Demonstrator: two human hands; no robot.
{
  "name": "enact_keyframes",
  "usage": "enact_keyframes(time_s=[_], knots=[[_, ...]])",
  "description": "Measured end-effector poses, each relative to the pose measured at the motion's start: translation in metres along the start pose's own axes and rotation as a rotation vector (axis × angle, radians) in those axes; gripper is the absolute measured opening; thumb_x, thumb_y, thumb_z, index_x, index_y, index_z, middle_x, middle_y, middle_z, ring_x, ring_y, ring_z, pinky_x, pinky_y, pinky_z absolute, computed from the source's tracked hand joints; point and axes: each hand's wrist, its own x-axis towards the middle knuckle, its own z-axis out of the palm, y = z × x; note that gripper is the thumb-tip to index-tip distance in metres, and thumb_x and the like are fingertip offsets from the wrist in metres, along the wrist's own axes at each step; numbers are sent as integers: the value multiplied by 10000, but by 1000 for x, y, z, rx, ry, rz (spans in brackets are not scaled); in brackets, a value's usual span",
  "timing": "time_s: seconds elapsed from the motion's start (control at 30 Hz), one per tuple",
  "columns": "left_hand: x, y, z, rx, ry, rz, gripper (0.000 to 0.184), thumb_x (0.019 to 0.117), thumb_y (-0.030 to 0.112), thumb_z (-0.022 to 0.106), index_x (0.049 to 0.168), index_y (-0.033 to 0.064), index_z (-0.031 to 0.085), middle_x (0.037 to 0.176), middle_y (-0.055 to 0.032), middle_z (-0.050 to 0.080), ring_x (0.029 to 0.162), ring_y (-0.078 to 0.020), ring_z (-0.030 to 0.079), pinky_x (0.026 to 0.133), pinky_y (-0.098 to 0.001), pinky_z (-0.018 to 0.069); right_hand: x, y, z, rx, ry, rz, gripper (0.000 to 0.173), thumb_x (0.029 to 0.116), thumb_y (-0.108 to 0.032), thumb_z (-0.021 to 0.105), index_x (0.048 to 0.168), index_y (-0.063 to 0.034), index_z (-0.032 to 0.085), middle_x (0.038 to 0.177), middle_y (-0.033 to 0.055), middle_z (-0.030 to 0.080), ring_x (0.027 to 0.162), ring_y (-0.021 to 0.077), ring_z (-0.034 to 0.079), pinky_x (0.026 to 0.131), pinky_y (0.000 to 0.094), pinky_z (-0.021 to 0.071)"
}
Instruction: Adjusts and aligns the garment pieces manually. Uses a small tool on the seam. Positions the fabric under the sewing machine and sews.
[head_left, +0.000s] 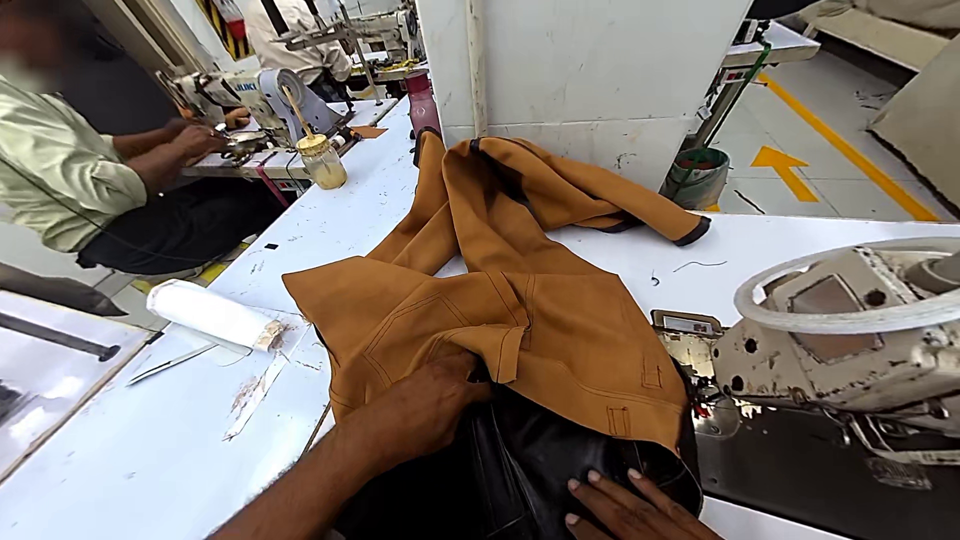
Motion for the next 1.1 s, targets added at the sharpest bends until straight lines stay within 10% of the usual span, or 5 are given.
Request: enact_keyframes(time_s=[0.13,0.33,0.53,0.97,1.1], knots=[[-2,-8,-3,-20,4,52,238,1030,218,559,1193,188,730,1118,-96,672,1083,-246,649,962,-439,543,13,21,24,-226,219,-31,428,1087,-315,490,1428,-66,554,1546,132,506,1468,310,437,1210,557,314],[-8,-15,8,-87,115,14,282,975,425,664,1115,209,779,1105,-2,701,968,-110,659,883,-317,564,36,37,35,-265,580,-91,236,1096,-241,459,1039,-127,657,987,24,729,1033,168,697,990,330,522],[-11,-17,19,-54,224,39,255,954,419,677,1042,217,806,1070,7,715,1012,-106,672,889,-308,572,32,33,25,-247,281,-131,373,1017,-444,581,1215,-144,680,1310,44,657,1218,246,620,1045,431,489],[-13,-19,19,-6,207,138,289,1018,384,601,1078,142,747,1057,31,713,1057,-103,654,973,-291,530,36,32,37,-251,530,-137,200,1098,-221,455,1076,-137,634,1290,1,697,1261,156,617,1118,391,426],[-12,-19,15,-12,164,135,288,1012,386,609,1088,140,738,1031,26,700,1021,-115,647,947,-296,532,46,25,24,-234,596,-117,258,1104,-284,448,1090,-126,651,1028,17,734,1057,161,696,1066,372,481]])
